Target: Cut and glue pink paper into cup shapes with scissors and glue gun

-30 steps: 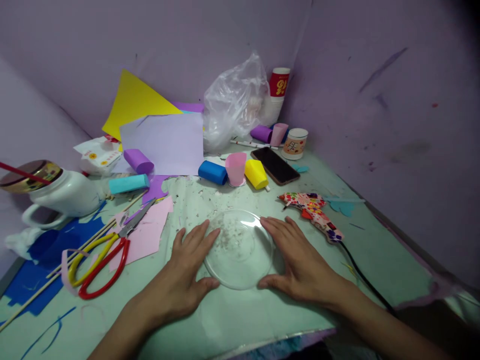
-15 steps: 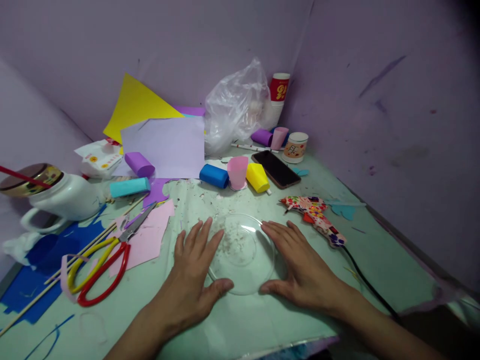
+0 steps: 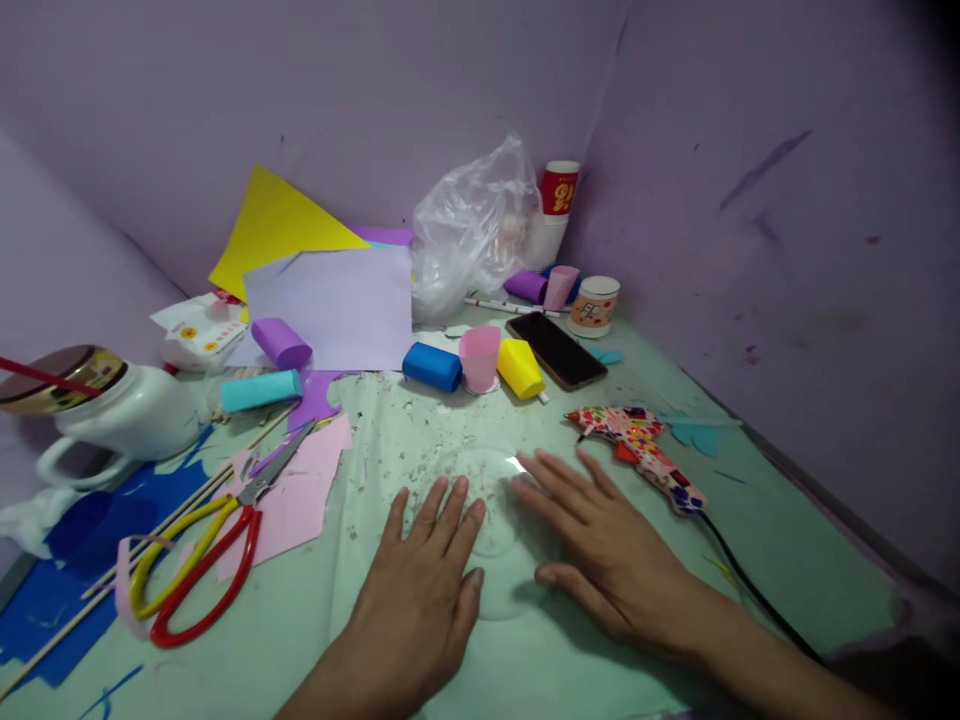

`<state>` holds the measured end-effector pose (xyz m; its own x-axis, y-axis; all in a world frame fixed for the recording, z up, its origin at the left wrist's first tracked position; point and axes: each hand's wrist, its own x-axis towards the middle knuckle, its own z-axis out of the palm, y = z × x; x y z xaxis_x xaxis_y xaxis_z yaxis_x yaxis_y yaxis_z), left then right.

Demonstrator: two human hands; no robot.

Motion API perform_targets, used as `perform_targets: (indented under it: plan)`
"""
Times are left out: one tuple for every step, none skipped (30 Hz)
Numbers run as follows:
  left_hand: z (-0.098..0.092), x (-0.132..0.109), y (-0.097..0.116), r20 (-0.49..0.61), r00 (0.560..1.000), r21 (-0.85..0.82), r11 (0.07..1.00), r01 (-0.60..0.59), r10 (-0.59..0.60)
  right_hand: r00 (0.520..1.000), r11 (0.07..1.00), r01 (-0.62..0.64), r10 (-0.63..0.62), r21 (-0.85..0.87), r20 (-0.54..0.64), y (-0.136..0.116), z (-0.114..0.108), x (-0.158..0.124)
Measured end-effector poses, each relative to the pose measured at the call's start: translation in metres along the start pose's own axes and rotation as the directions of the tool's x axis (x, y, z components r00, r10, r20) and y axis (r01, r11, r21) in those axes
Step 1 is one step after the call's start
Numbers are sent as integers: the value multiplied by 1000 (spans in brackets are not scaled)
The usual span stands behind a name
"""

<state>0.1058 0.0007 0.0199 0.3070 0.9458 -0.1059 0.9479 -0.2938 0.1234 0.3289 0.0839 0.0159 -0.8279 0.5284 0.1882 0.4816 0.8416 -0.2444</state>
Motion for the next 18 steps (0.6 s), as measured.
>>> perform_targets:
  plan:
    - [0,0,0,4,1000,4,1000,-1,1,996,1000,29,-30,8,87,0,0,2]
    - [1,1,0,9,1000,7,1000,-6,5,986,999,45,-48,23,162,0,1,5]
    - [1,1,0,12,1000,9,1000,-10,9,976,998,46,-53,35,212,0,1,7]
    - [2,1,0,13,1000,11,1000,-16,16,970,998,38,-47,41,238,0,2,10]
    - [4,2,-1,13,1000,12,1000,-22,21,969,999,30,-40,44,246,-1,2,11]
    - [5,2,-2,10,1000,14,1000,-25,25,971,998,29,-40,51,237,-1,1,12]
    - [6,2,-3,4,1000,18,999,-29,29,976,998,34,-46,62,215,-1,-1,12]
    - [6,3,-4,-3,999,23,999,-35,35,984,997,34,-46,70,174,0,-5,11]
    - [6,4,-5,-8,999,29,999,-41,42,995,997,22,-28,72,96,2,-11,8]
    - [6,4,-6,-9,999,38,998,-52,52,1000,997,-21,22,69,-16,4,-19,4]
    - [6,5,-7,-13,998,50,997,-64,65,982,991,-113,121,68,-143,8,-28,-2]
    - [6,6,-8,-22,997,65,995,-77,79,921,965,-252,263,77,-286,13,-38,-9]
    - [6,6,-8,-39,995,84,992,-92,96,815,892,-437,446,113,-369,18,-48,-16]
    - [6,6,-9,-67,991,107,989,-105,113,691,770,-622,626,142,-361,24,-57,-23]
    - [6,7,-9,-107,986,132,985,-115,130,596,655,-743,741,136,-309,31,-64,-29]
    - [7,7,-9,-151,978,155,980,-121,145,534,569,-814,812,115,-238,37,-69,-34]
    - [8,6,-9,-187,970,174,977,-123,156,515,537,-839,836,88,-188,44,-70,-37]
    - [9,6,-9,-212,963,186,974,-126,165,520,535,-843,838,61,-164,50,-68,-39]
